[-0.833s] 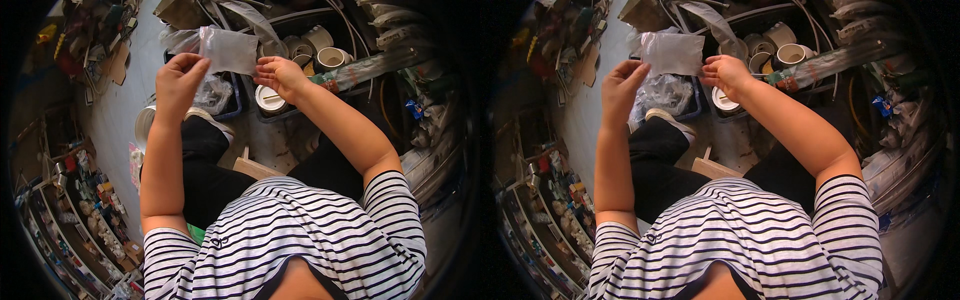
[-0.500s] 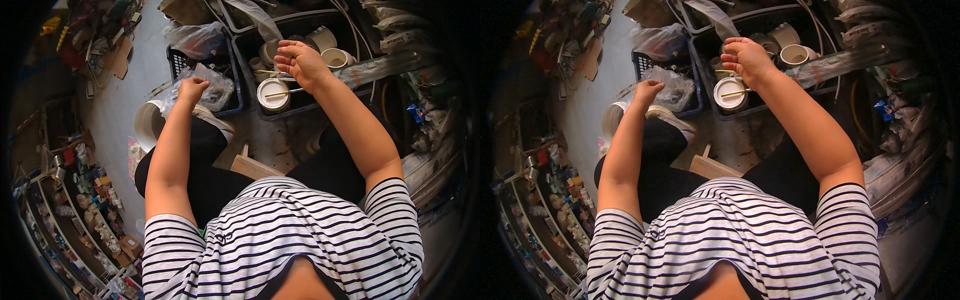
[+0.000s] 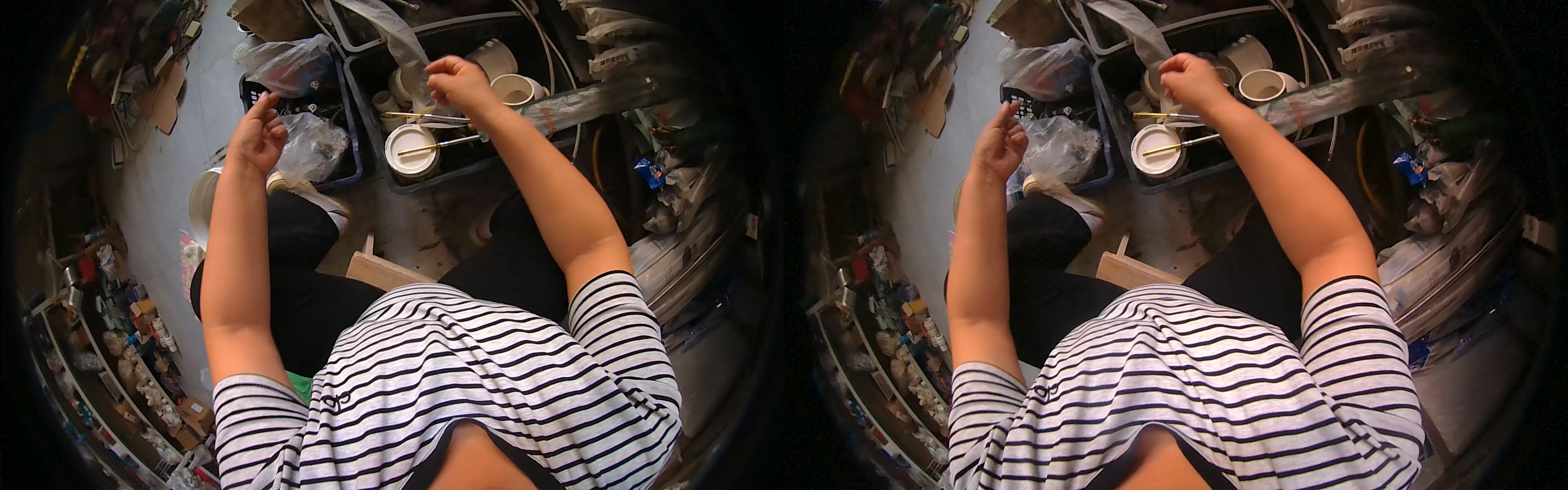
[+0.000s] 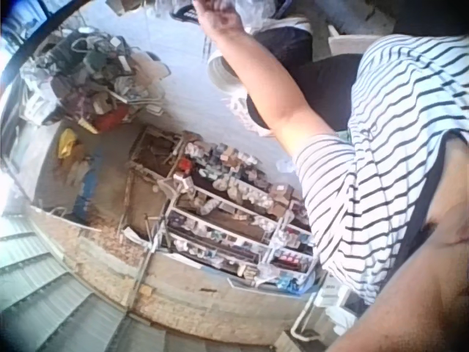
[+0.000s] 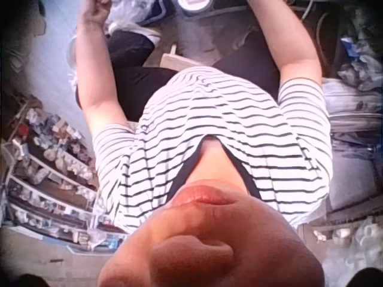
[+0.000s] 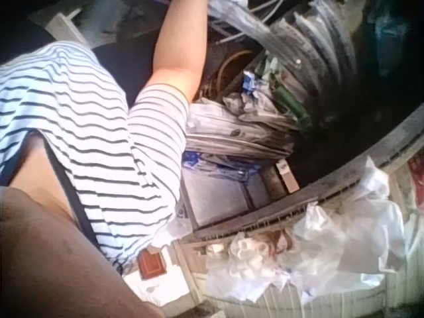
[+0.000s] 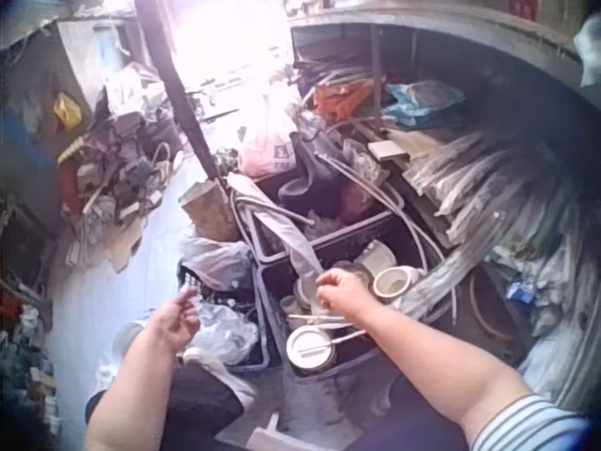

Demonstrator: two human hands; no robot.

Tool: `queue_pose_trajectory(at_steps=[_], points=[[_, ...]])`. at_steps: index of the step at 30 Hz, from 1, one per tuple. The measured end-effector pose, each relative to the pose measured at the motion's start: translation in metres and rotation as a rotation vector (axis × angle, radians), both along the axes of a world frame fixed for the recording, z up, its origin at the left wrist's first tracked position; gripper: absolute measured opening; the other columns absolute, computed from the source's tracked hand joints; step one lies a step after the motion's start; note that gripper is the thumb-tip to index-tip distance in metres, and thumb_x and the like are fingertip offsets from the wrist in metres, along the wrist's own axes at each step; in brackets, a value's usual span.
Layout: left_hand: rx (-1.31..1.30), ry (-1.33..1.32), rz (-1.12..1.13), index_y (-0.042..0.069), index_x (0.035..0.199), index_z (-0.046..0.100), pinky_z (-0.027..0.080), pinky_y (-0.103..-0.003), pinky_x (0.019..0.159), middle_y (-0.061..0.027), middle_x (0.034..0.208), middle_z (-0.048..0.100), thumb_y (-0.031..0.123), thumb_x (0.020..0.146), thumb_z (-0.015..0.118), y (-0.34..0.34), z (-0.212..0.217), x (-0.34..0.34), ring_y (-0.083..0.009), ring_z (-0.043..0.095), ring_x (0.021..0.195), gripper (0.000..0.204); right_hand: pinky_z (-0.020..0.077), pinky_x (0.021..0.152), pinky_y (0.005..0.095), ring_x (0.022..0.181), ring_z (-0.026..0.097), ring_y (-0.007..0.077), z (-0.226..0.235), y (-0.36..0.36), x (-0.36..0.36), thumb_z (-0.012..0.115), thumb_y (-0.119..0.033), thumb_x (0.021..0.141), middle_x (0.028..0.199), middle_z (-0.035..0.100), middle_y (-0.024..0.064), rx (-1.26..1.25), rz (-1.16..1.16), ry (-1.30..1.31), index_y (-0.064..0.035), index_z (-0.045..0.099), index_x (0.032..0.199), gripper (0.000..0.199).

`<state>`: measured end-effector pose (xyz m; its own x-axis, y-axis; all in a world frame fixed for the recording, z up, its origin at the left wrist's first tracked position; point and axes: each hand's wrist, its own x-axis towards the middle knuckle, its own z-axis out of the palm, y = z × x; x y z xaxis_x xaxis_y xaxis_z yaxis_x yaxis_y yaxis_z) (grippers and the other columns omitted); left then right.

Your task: The person assembles small brass pipe fittings by hand, screwing a nut onto a connector. They then reach for a plastic bag containing additional fittings, remove one, and continue assembling the components in a cluttered workshop environment.

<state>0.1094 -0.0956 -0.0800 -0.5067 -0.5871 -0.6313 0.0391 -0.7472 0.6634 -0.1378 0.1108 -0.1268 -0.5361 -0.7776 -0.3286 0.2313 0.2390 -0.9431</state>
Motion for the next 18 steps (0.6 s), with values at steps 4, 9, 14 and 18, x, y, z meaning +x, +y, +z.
queue_pose_trajectory(at_steps=[4, 9, 14, 18], points=[[0.006, 0.106, -0.07, -0.001, 0.106, 0.05, 0.047, -0.022, 0.061, -0.0028, 0.08, 0.05, 0.014, 0.089, 0.05, 0.064, 0.076, -0.029, -0.0119, 0.05, 0.068, 0.024, 0.0484, 0.07, 0.0355, 0.077, 0.062, 0.028, -0.07, -0.011, 0.009, 0.056, -0.018, 0.076, 0.089, 0.064, 0.0119, 0.073, 0.211, 0.741, -0.005, 0.061, 0.098, 0.026], [0.179, 0.426, -0.15, -0.007, 0.114, 0.044, 0.048, -0.03, 0.086, -0.0155, 0.103, 0.053, -0.001, 0.084, 0.043, 0.091, 0.096, -0.013, -0.0228, 0.055, 0.094, 0.03, 0.0307, 0.093, 0.0507, 0.118, 0.039, 0.032, -0.085, -0.037, 0.039, 0.05, -0.02, 0.078, 0.121, 0.051, 0.0096, 0.463, 0.643, 0.862, -0.0154, 0.049, 0.122, 0.045], [0.229, 0.545, -0.125, -0.007, 0.115, 0.043, 0.047, -0.032, 0.088, -0.0159, 0.105, 0.053, -0.003, 0.084, 0.041, 0.105, 0.09, -0.008, -0.0242, 0.055, 0.096, 0.031, 0.025, 0.095, 0.0505, 0.12, 0.035, 0.033, -0.089, -0.043, 0.045, 0.046, -0.023, 0.077, 0.127, 0.046, 0.0112, 0.613, 0.752, 0.819, -0.018, 0.034, 0.133, 0.058], [0.209, 0.471, -0.108, -0.006, 0.115, 0.043, 0.047, -0.03, 0.088, -0.0158, 0.106, 0.053, -0.003, 0.083, 0.041, 0.102, 0.083, -0.004, -0.0227, 0.055, 0.095, 0.032, 0.0237, 0.095, 0.0491, 0.119, 0.034, 0.033, -0.1, -0.035, 0.039, 0.051, -0.041, 0.076, 0.126, 0.046, 0.0133, 0.631, 0.773, 0.863, -0.0167, 0.03, 0.135, 0.067]])
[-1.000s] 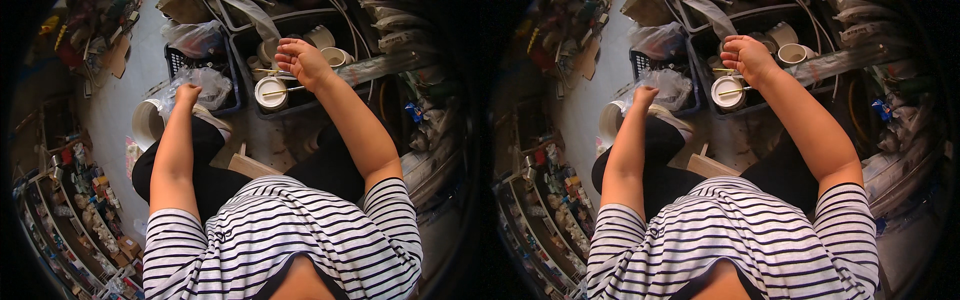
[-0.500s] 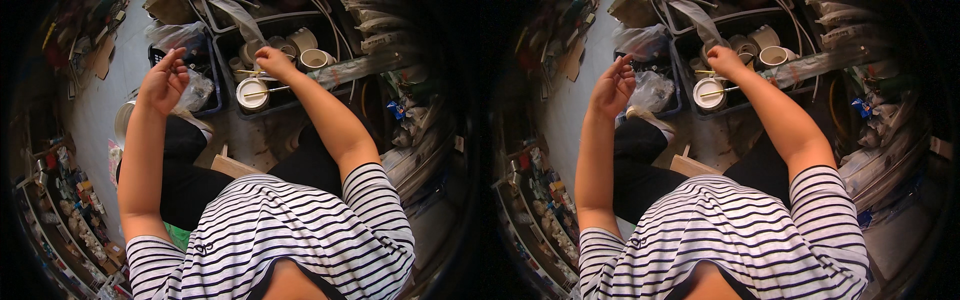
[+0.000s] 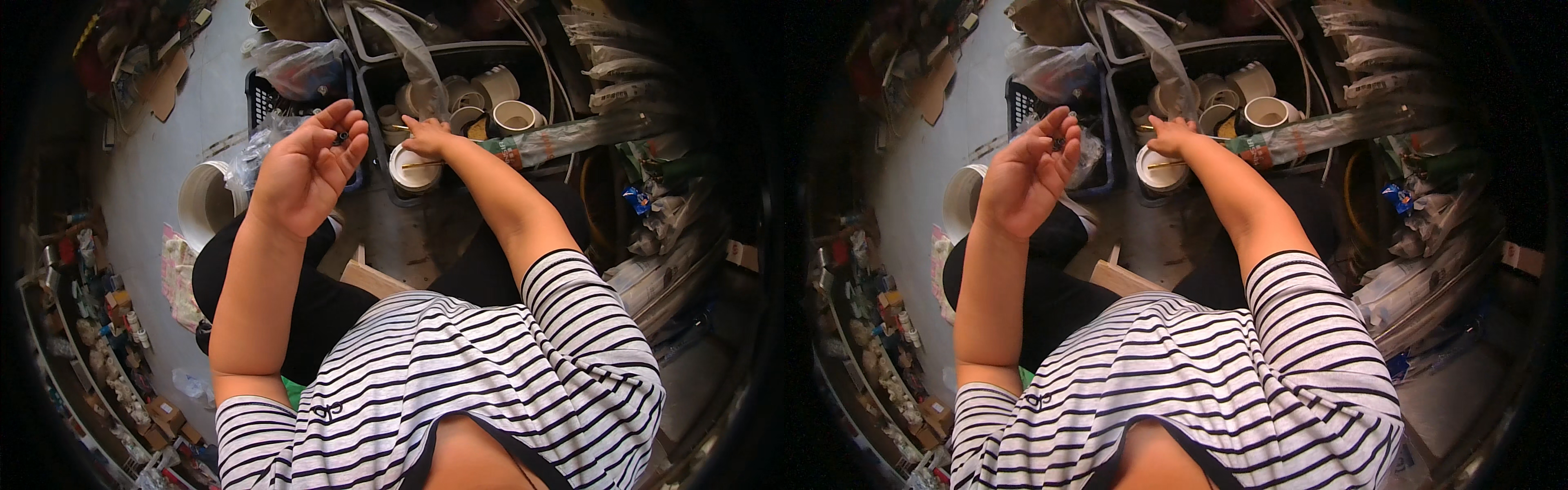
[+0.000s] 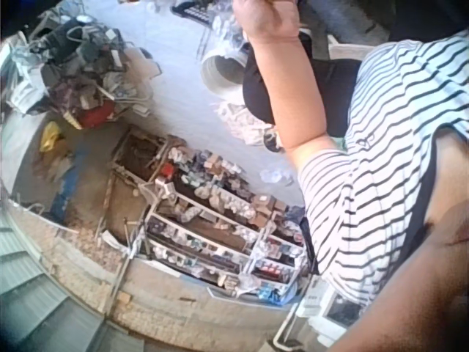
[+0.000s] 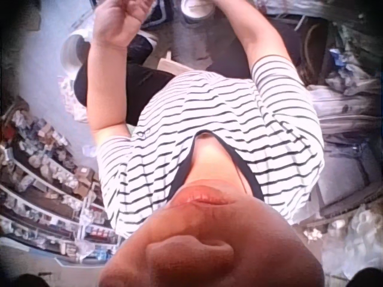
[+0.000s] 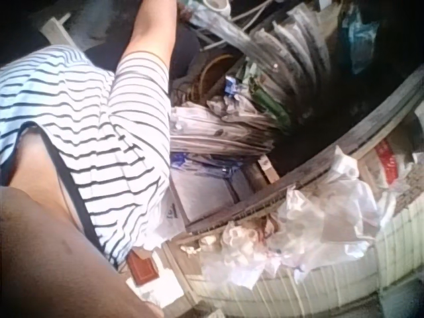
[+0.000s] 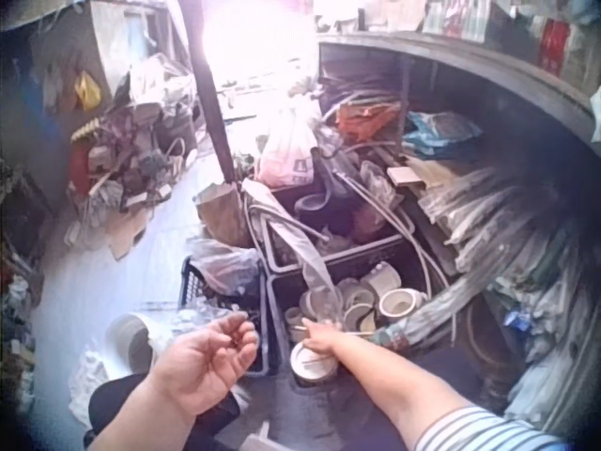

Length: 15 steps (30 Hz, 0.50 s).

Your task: The person assembles small brass pipe fittings by hand, screwing a nut onto a connector. They then reach for a plastic bag containing additional fittings, remove one, and continue assembling the components in a cluttered workshop environment.

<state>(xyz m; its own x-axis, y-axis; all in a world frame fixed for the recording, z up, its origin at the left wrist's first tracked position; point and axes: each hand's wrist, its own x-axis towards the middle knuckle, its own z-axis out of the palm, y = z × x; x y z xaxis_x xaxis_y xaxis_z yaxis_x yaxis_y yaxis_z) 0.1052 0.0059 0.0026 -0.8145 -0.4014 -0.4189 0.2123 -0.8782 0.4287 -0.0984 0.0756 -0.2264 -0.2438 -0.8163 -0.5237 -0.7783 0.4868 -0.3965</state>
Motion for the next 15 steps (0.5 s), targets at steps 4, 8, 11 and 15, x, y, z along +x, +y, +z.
queue_pose_trajectory(at_steps=[4, 8, 11, 15], points=[[-0.078, -0.058, 0.026, -0.006, 0.115, 0.044, 0.049, -0.027, 0.086, -0.0148, 0.107, 0.053, -0.005, 0.084, 0.041, -0.003, -0.001, -0.001, -0.0197, 0.056, 0.094, 0.031, 0.0269, 0.092, 0.0477, 0.113, 0.042, 0.0309, 0.013, 0.005, 0.002, 0.055, -0.054, 0.074, 0.12, 0.05, 0.0128, -0.081, 0.067, 0.038, -0.0126, 0.041, 0.125, 0.067], [-0.135, -0.124, 0.036, -0.005, 0.115, 0.045, 0.05, -0.024, 0.084, -0.0143, 0.109, 0.053, -0.003, 0.087, 0.042, 0.0, 0.008, -0.008, -0.0169, 0.057, 0.093, 0.028, 0.0371, 0.083, 0.0434, 0.099, 0.052, 0.0303, 0.023, 0.006, -0.004, 0.055, -0.039, 0.081, 0.105, 0.056, 0.0136, -0.146, 0.123, -0.026, -0.0107, 0.061, 0.097, 0.033], [-0.146, -0.111, 0.059, -0.004, 0.114, 0.046, 0.051, -0.022, 0.08, -0.0132, 0.107, 0.055, 0.001, 0.089, 0.043, -0.003, 0.007, -0.01, -0.0152, 0.059, 0.091, 0.025, 0.0426, 0.077, 0.0418, 0.091, 0.053, 0.0325, 0.044, 0.005, -0.005, 0.055, -0.03, 0.083, 0.093, 0.058, 0.0146, -0.379, 0.114, -0.034, -0.0073, 0.061, 0.089, 0.024], [-0.143, -0.037, 0.055, -0.002, 0.112, 0.049, 0.054, -0.019, 0.072, -0.0103, 0.103, 0.058, 0.008, 0.09, 0.047, -0.002, 0.009, -0.009, -0.0122, 0.06, 0.084, 0.024, 0.0459, 0.063, 0.0326, 0.068, 0.058, 0.0254, 0.137, 0.011, -0.004, 0.057, -0.02, 0.082, 0.077, 0.061, 0.0136, -0.726, -0.183, -0.273, -0.0061, 0.06, 0.092, 0.017]])
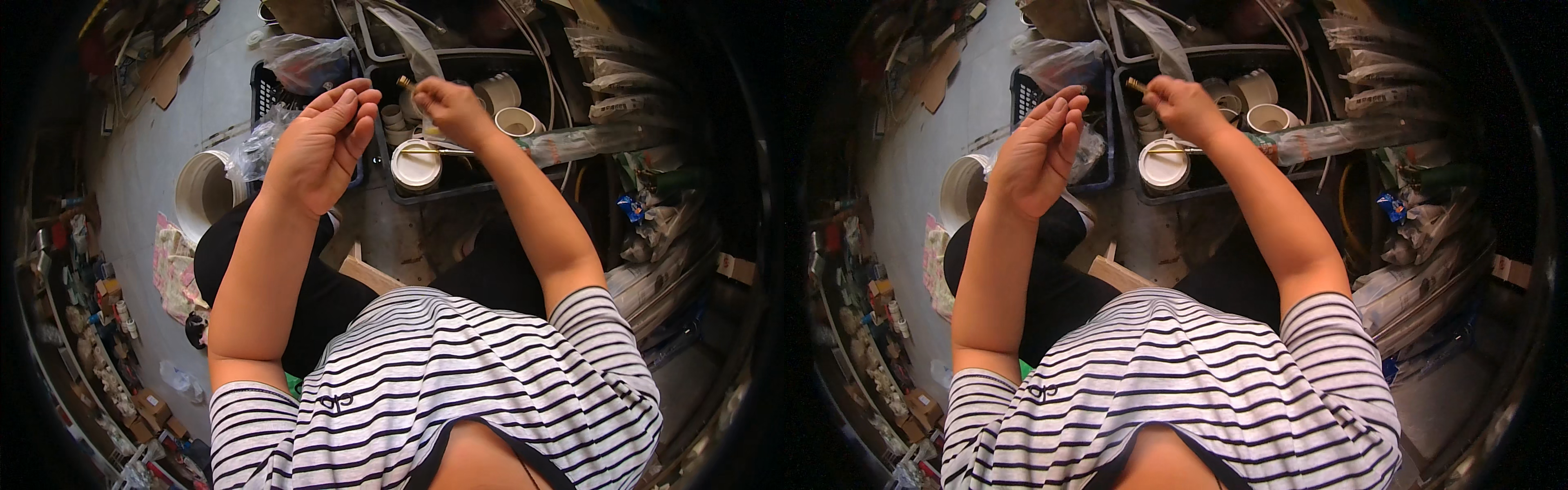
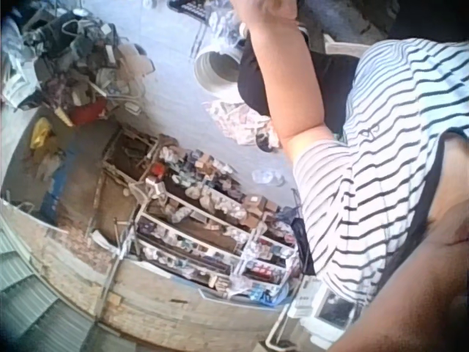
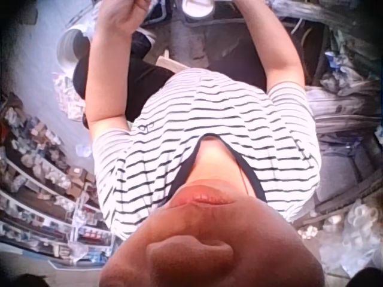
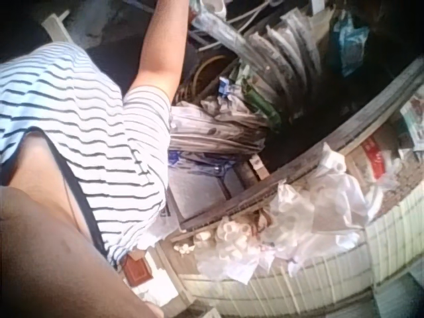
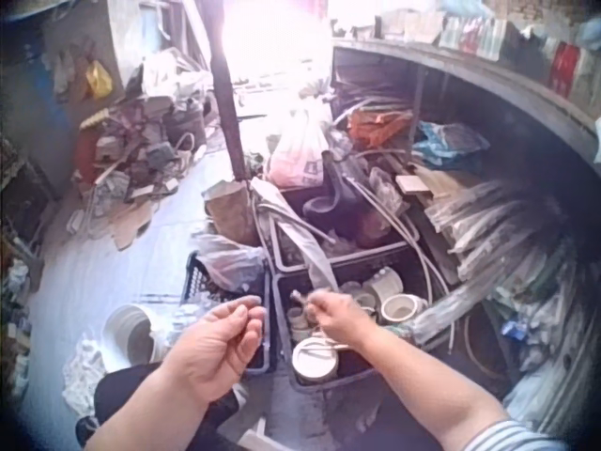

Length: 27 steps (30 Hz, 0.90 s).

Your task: The person assembles small brass pipe fittings by hand, screwing a nut onto a connector. They then reach for a plastic bag containing additional fittings, remove one, and continue assembling the components in a cluttered workshop environment.

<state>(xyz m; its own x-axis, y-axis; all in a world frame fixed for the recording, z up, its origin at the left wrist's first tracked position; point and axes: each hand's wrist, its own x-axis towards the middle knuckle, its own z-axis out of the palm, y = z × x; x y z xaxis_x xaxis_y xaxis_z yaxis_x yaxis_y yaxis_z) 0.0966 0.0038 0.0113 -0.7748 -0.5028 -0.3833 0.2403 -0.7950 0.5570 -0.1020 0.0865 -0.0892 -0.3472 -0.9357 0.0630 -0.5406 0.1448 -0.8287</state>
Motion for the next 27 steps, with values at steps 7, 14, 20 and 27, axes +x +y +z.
queue_pose_trajectory(at_steps=[7, 14, 20, 27], points=[[-0.04, -0.044, -0.076, -0.003, 0.114, 0.048, 0.054, -0.02, 0.072, -0.0111, 0.104, 0.058, 0.009, 0.089, 0.049, 0.018, 0.016, -0.024, -0.0131, 0.061, 0.085, 0.027, 0.0456, 0.06, 0.0217, 0.064, 0.055, 0.0086, 0.079, 0.028, 0.0, 0.058, -0.002, 0.08, 0.077, 0.063, 0.0043, -0.365, -0.03, -0.292, -0.007, 0.06, 0.104, 0.025], [-0.163, -0.171, -0.166, -0.004, 0.113, 0.048, 0.053, -0.022, 0.075, -0.012, 0.101, 0.059, 0.004, 0.088, 0.049, 0.014, 0.038, -0.057, -0.0148, 0.06, 0.086, 0.027, 0.0454, 0.06, 0.0181, 0.07, 0.054, 0.0063, 0.072, 0.057, -0.017, 0.057, -0.002, 0.083, 0.085, 0.058, 0.0019, -0.492, 0.071, -0.316, -0.0028, 0.06, 0.106, 0.023], [-0.263, -0.054, -0.324, -0.003, 0.118, 0.046, 0.053, -0.018, 0.067, -0.0081, 0.098, 0.06, 0.009, 0.089, 0.048, 0.015, 0.03, -0.073, -0.0088, 0.06, 0.079, 0.031, 0.0413, 0.056, 0.0175, 0.064, 0.049, 0.0057, 0.081, 0.063, -0.014, 0.05, -0.006, 0.089, 0.077, 0.055, 0.0017, -0.492, 0.064, -0.458, 0.0007, 0.055, 0.111, 0.024], [-0.273, -0.037, -0.129, 0.0, 0.106, 0.054, 0.051, -0.021, 0.066, -0.0078, 0.089, 0.061, 0.005, 0.088, 0.046, -0.002, 0.024, -0.058, -0.0112, 0.058, 0.074, 0.02, 0.0406, 0.054, 0.019, 0.062, 0.049, 0.0071, 0.079, 0.064, 0.001, 0.053, -0.009, 0.088, 0.079, 0.057, 0.004, -0.429, -0.003, -0.438, 0.0019, 0.058, 0.107, 0.022]])
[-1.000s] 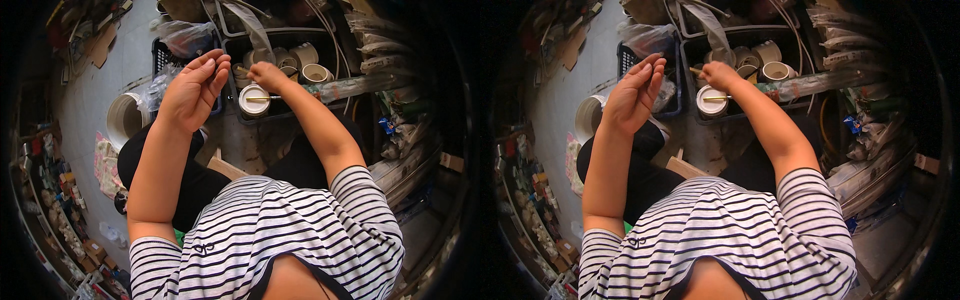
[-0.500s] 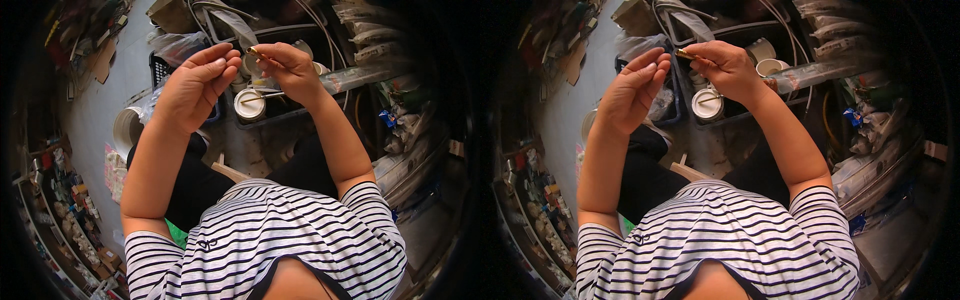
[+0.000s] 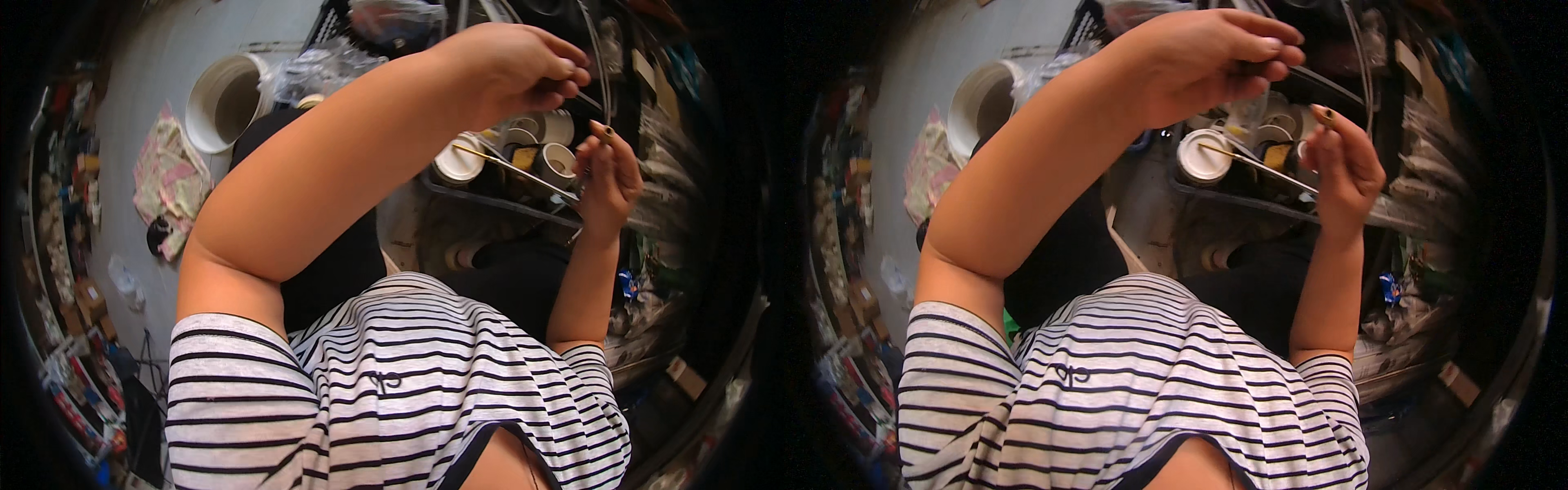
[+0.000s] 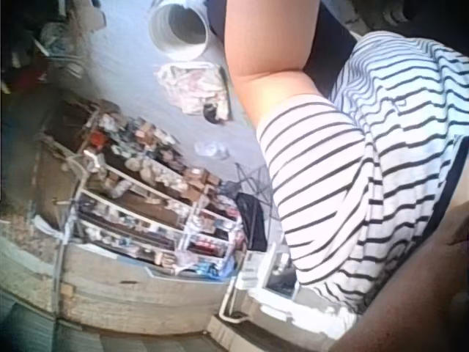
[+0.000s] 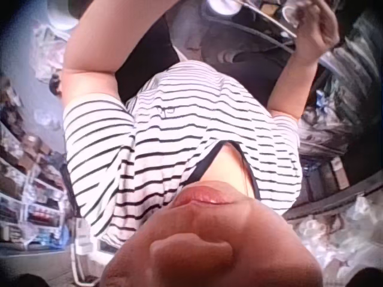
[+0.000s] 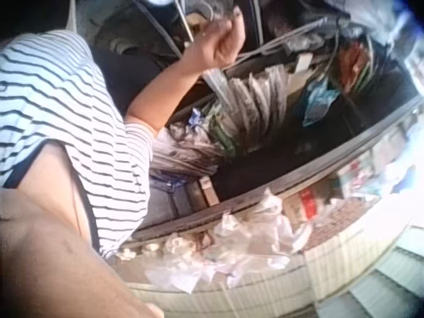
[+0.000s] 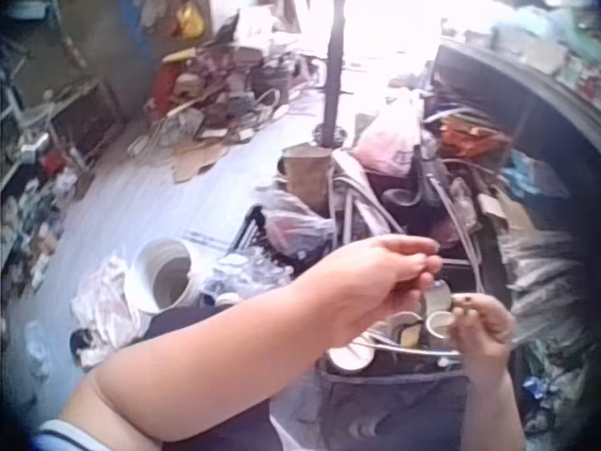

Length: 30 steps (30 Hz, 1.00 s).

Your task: The person assembles small brass pipe fittings by hand, screwing a nut onto a connector. They then reach for a plastic bag containing additional fittings, remove one, and continue assembling the components in a cluttered workshop environment.

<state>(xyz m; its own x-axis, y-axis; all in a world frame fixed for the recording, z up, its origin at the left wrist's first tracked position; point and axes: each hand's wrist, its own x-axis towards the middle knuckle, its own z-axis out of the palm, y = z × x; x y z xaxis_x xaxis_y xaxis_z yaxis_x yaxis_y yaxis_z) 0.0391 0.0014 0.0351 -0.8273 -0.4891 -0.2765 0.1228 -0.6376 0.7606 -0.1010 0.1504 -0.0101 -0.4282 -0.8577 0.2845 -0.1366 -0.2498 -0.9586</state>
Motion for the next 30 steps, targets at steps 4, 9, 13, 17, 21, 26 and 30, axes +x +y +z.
queue_pose_trajectory(at_steps=[4, 9, 13, 17, 21, 26, 30], points=[[0.055, 0.021, 0.057, 0.002, 0.096, 0.06, 0.05, -0.021, 0.058, -0.0072, 0.084, 0.062, 0.002, 0.086, 0.045, -0.011, -0.016, -0.004, -0.0105, 0.058, 0.065, 0.017, 0.0398, 0.054, 0.0202, 0.06, 0.049, 0.0091, -0.001, -0.012, 0.011, 0.055, -0.012, 0.087, 0.075, 0.058, 0.0066, 0.016, -0.055, 0.0, 0.003, 0.059, 0.104, 0.023], [0.061, 0.21, 0.104, -0.002, 0.104, 0.055, 0.053, -0.02, 0.064, -0.008, 0.087, 0.061, 0.003, 0.087, 0.048, -0.018, -0.002, 0.009, -0.0113, 0.06, 0.076, 0.018, 0.0402, 0.055, 0.0199, 0.06, 0.05, 0.0092, -0.001, -0.026, 0.017, 0.054, -0.011, 0.087, 0.075, 0.059, 0.0067, 0.018, -0.105, 0.048, 0.0032, 0.059, 0.104, 0.023], [0.196, 0.334, -0.041, -0.001, 0.108, 0.047, 0.05, -0.016, 0.071, -0.007, 0.096, 0.055, 0.001, 0.086, 0.048, -0.036, 0.012, 0.037, -0.0112, 0.056, 0.083, 0.022, 0.0402, 0.055, 0.0195, 0.06, 0.05, 0.0088, -0.005, -0.025, 0.016, 0.053, -0.01, 0.087, 0.075, 0.059, 0.0057, 0.012, -0.122, 0.046, 0.0023, 0.06, 0.104, 0.022], [0.251, 0.283, -0.03, -0.003, 0.107, 0.046, 0.051, -0.019, 0.07, -0.0094, 0.093, 0.056, 0.002, 0.087, 0.049, -0.035, -0.001, 0.024, -0.0118, 0.057, 0.083, 0.021, 0.0427, 0.054, 0.0171, 0.062, 0.054, 0.0065, -0.006, -0.015, 0.008, 0.054, -0.01, 0.087, 0.077, 0.062, 0.0047, 0.002, -0.084, 0.025, 0.0003, 0.06, 0.104, 0.021], [0.105, 0.171, -0.127, -0.001, 0.112, 0.047, 0.051, -0.019, 0.072, -0.0088, 0.096, 0.058, 0.007, 0.089, 0.048, -0.027, -0.009, 0.031, -0.0123, 0.059, 0.085, 0.025, 0.0433, 0.055, 0.0177, 0.062, 0.055, 0.0062, -0.003, -0.015, 0.006, 0.054, -0.01, 0.087, 0.078, 0.062, 0.0037, -0.044, -0.025, -0.005, -0.0005, 0.06, 0.104, 0.021], [0.168, 0.131, -0.155, -0.002, 0.114, 0.048, 0.052, -0.018, 0.069, -0.0083, 0.098, 0.059, 0.01, 0.091, 0.046, 0.006, -0.005, 0.013, -0.0105, 0.06, 0.082, 0.026, 0.0447, 0.056, 0.0162, 0.064, 0.055, 0.0048, 0.0, -0.005, -0.003, 0.056, -0.009, 0.086, 0.077, 0.062, 0.0029, -0.107, 0.02, -0.031, -0.0001, 0.06, 0.105, 0.021], [0.215, 0.041, -0.116, -0.002, 0.116, 0.047, 0.053, -0.022, 0.074, -0.009, 0.101, 0.059, 0.008, 0.09, 0.046, 0.018, -0.013, -0.007, -0.0141, 0.06, 0.086, 0.028, 0.0472, 0.064, 0.0174, 0.074, 0.059, 0.0069, 0.0, -0.004, -0.007, 0.061, -0.007, 0.082, 0.083, 0.065, 0.005, -0.112, 0.019, -0.06, 0.0013, 0.062, 0.097, 0.017]])
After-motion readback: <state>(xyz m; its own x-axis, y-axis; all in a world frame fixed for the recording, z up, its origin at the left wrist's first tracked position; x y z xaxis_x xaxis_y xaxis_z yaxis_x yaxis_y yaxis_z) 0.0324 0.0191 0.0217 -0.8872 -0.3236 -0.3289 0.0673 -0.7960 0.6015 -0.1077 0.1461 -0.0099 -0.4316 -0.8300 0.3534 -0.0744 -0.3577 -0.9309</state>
